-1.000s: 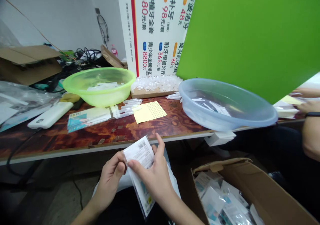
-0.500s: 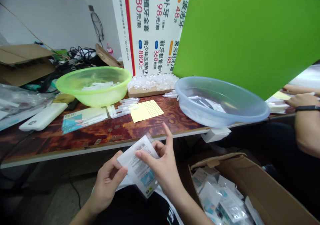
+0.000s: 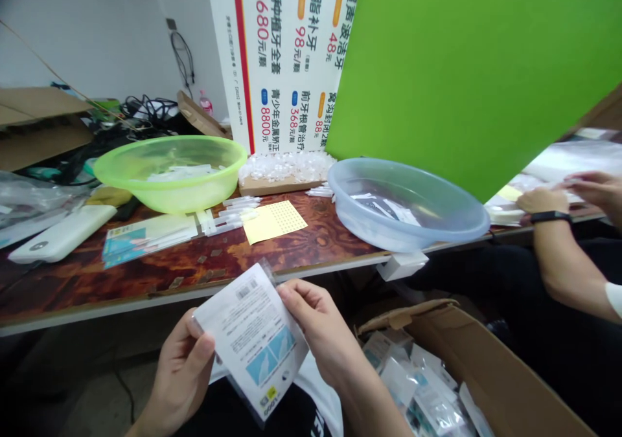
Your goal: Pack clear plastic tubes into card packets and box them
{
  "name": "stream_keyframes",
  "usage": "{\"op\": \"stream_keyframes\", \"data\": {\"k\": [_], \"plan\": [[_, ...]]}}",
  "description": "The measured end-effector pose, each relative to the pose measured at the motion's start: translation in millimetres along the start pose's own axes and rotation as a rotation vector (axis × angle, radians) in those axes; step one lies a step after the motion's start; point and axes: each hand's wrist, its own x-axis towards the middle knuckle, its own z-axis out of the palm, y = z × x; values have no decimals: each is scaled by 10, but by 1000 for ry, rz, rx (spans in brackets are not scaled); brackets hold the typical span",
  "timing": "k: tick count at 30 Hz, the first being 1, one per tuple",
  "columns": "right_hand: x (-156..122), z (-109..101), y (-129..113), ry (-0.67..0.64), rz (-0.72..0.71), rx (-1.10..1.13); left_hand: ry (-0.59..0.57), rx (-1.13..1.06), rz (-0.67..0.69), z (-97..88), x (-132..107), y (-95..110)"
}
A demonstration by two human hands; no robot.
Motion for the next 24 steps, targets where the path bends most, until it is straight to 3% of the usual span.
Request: {"op": "stream_keyframes", "data": {"k": [5, 7, 9, 14, 17, 19, 22, 24], "plan": [[-13, -35, -65, -56, -13, -19, 41, -11, 38, -50, 49, -54], [-27, -31, -71, -61, -50, -62, 1, 15, 35, -43, 52, -21], [-50, -22, -64, -40, -120, -151, -112, 77, 4, -36, 56, 55], [-107, 3, -48, 129, -481, -689, -590, 322, -197, -158, 233, 404], [-109, 25, -44, 228, -739, -948, -717, 423, -308, -297, 450, 643], [-95, 51, -27, 244, -836, -1056, -595, 405, -326, -306, 556, 764], [-73, 100, 27, 255, -923, -1161, -306, 192, -323, -115, 585, 851], [-71, 125, 64, 264, -967, -1181, -329, 140, -370, 85, 538, 847]]}}
